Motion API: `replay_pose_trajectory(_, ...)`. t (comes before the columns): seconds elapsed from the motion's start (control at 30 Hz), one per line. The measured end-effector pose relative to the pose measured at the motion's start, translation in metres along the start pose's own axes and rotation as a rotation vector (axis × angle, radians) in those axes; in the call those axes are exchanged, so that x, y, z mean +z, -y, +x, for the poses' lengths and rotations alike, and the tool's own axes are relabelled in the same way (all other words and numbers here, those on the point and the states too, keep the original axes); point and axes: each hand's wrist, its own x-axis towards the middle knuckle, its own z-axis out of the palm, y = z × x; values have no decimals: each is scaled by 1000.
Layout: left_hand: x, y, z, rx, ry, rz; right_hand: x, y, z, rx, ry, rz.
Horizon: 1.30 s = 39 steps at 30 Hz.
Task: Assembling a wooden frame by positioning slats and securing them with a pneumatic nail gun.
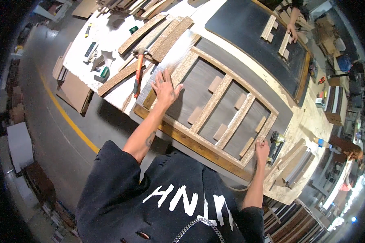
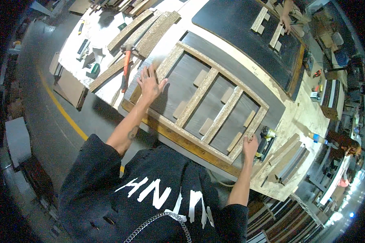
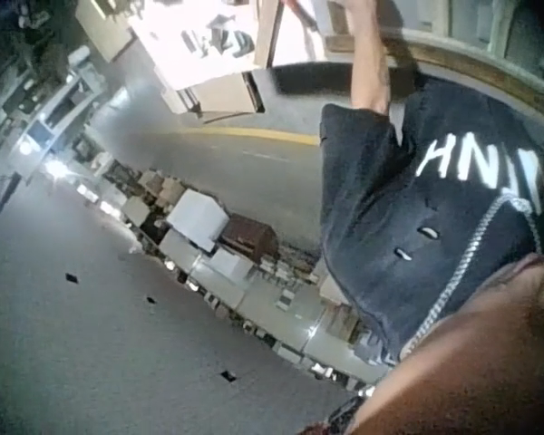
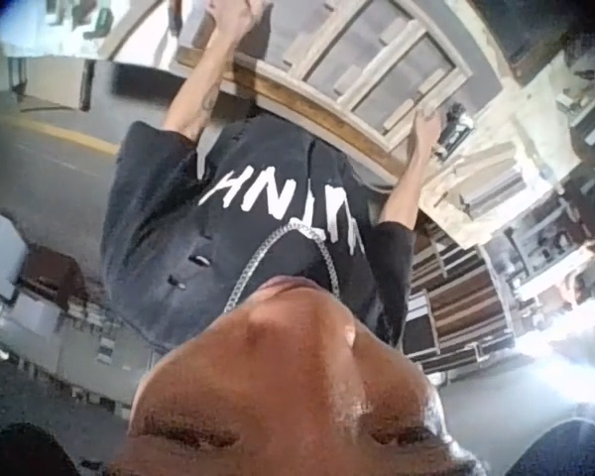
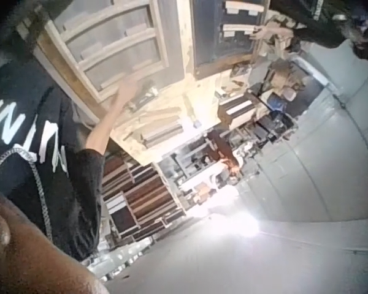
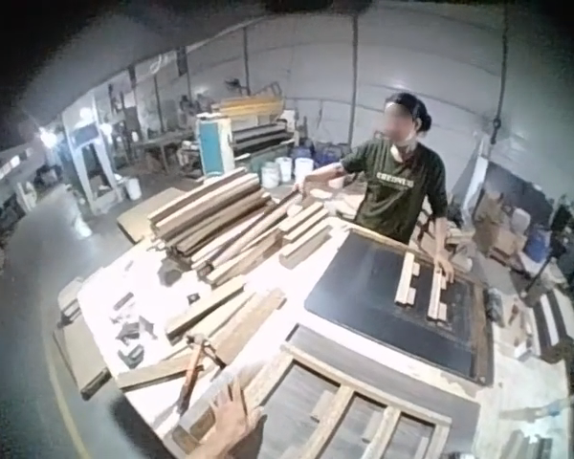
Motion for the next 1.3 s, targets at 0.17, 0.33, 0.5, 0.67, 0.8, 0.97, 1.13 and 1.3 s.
replay_pose_trajectory(0.17,14,-21,26,-82,46,9,-27,-15,-12,-43,-285,-306)
replay_pose_trajectory(0.33,19,-13,30,-126,98,180,-37,-3,10,104,-174,-495)
replay_pose_trajectory(0.5,27,-16,34,-56,51,276,-53,-47,43,108,-149,-349)
replay_pose_trajectory(0.67,33,-13,35,13,-49,315,-63,-52,57,199,-88,-268)
replay_pose_trajectory(0.8,45,-12,40,12,-73,309,-137,-81,76,369,210,475)
replay_pose_trajectory(0.97,35,-32,74,-238,-131,183,-258,31,77,362,273,211)
replay_pose_trajectory(1.13,50,-47,98,-255,-137,251,-305,119,112,-109,538,-130)
replay_pose_trajectory(1.3,60,-31,100,-145,-291,332,-180,162,156,-652,481,-300)
